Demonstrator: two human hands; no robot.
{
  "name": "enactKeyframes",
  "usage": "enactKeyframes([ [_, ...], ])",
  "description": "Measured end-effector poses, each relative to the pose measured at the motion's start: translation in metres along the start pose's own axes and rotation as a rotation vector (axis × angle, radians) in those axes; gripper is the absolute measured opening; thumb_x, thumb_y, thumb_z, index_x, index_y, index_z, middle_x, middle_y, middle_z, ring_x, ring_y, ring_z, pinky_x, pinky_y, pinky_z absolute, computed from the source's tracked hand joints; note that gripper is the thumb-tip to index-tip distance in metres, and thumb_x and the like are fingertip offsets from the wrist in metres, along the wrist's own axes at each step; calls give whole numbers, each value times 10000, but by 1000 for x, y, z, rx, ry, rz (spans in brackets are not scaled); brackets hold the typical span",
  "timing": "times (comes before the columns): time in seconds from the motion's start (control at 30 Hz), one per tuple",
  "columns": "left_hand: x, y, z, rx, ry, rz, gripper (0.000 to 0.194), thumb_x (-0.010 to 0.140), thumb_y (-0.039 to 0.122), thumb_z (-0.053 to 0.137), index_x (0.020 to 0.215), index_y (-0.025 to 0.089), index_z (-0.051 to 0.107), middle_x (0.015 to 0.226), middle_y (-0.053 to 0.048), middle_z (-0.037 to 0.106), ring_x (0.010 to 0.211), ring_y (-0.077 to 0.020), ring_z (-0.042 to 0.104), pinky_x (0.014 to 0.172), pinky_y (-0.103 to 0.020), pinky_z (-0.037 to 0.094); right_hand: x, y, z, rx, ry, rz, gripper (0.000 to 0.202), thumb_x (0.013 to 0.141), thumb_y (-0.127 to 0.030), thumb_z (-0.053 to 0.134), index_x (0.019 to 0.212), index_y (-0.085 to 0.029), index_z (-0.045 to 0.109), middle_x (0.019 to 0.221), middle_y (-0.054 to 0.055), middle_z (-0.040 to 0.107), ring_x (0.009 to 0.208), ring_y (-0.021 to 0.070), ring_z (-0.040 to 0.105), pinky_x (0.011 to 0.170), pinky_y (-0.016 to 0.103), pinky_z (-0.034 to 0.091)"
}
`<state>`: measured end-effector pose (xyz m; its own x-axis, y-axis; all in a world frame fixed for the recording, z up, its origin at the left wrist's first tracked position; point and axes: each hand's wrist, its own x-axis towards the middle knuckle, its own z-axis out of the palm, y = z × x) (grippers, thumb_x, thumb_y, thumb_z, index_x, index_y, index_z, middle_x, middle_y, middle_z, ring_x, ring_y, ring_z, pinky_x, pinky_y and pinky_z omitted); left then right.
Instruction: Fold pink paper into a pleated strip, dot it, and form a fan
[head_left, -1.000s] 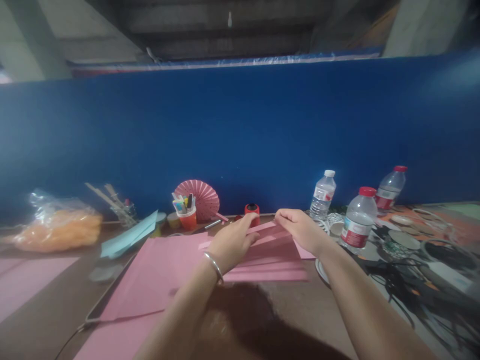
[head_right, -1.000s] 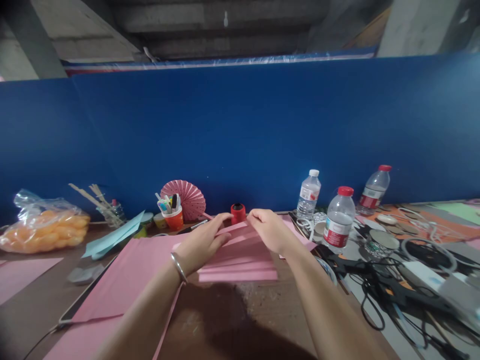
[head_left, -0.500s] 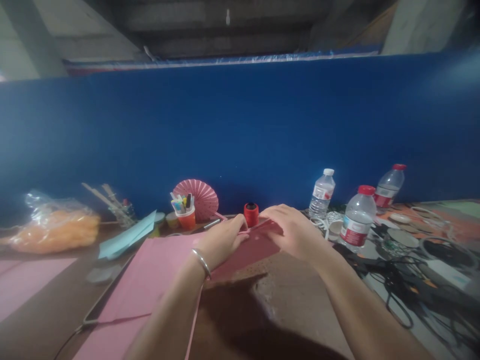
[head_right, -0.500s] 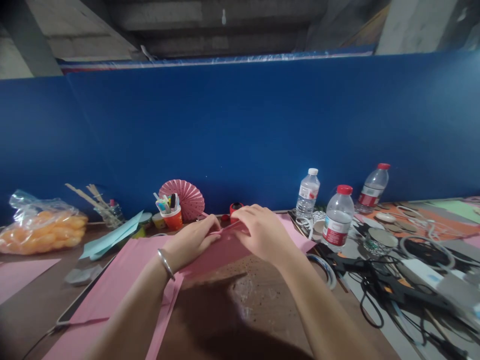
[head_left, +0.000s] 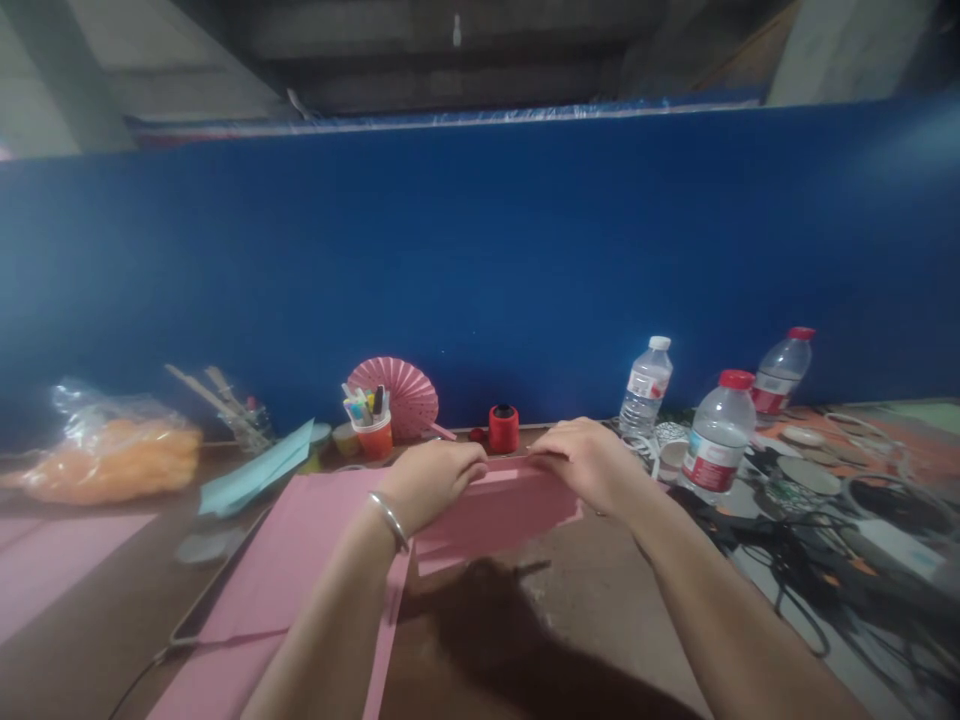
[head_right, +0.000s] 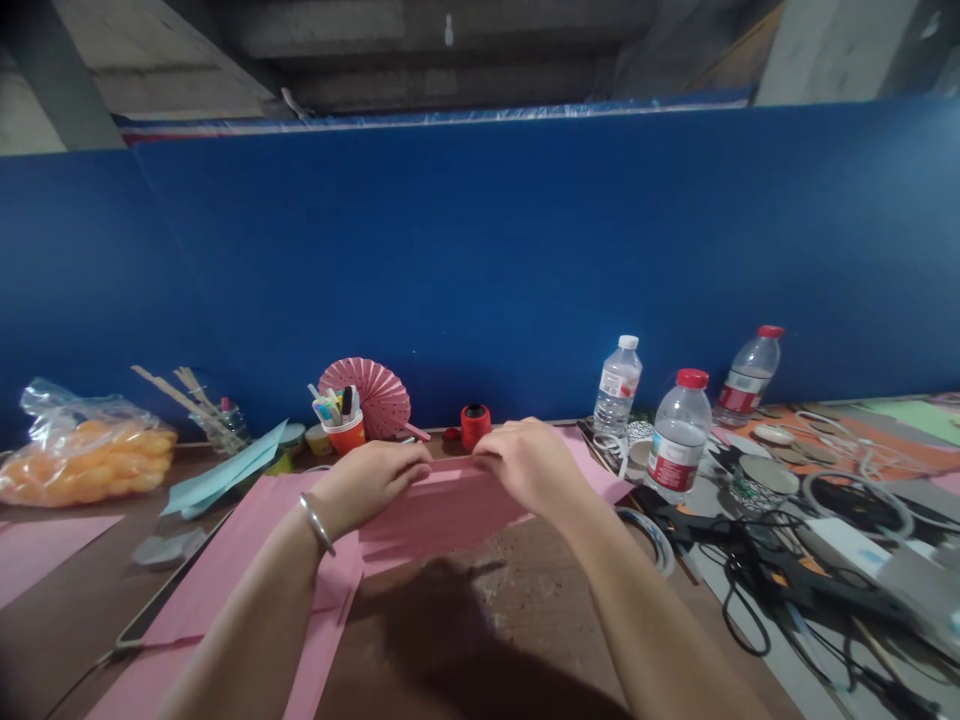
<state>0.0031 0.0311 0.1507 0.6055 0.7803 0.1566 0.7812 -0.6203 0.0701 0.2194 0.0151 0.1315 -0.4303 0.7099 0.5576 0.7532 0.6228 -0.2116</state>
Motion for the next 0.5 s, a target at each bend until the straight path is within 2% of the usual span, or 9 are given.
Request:
enactKeyframes([
  [0.17, -16, -23, -18, -140, 2, -83, 281, 862, 335, 320, 746, 203, 539, 698, 28, 588, 633, -127, 527, 592, -223, 347, -4, 17, -12, 63, 15, 110, 151, 794, -251, 519, 768, -248, 667, 793, -7, 673, 724, 151, 585, 669, 249, 404],
  [0.27, -22, -31, -21, -170, -4, -107, 309, 861, 341, 307, 702, 191, 525, 663, 32, 573, 602, -118, 512, 579, -224, 342, -4, 17, -11, 109, -16, 131, 155, 790, -246, 511, 761, -246, 663, 811, -13, 673, 729, 149, 587, 661, 242, 404],
  [0.37, -20, -28, -17, -159, -30, -97, 341, 870, 350, 280, 727, 193, 546, 722, 16, 598, 659, -132, 538, 615, -233, 363, -3, 13, -6, 110, -52, 156, 167, 790, -264, 503, 746, -242, 663, 797, -10, 673, 699, 154, 583, 651, 250, 400],
  [0.43, -14, -20, -10, -122, -53, -67, 325, 859, 398, 311, 827, 210, 575, 820, -3, 621, 746, -159, 561, 661, -249, 383, -1, 10, -2, 104, -80, 177, 182, 792, -289, 497, 742, -238, 664, 779, -2, 671, 674, 158, 580, 641, 257, 399],
  [0.5, -7, -12, -2, -58, -55, -32, 315, 803, 457, 424, 977, 234, 562, 950, -26, 620, 844, -200, 565, 712, -276, 396, 0, 8, 2, 84, -102, 191, 202, 795, -310, 488, 744, -234, 668, 756, 9, 668, 662, 162, 577, 630, 260, 394],
])
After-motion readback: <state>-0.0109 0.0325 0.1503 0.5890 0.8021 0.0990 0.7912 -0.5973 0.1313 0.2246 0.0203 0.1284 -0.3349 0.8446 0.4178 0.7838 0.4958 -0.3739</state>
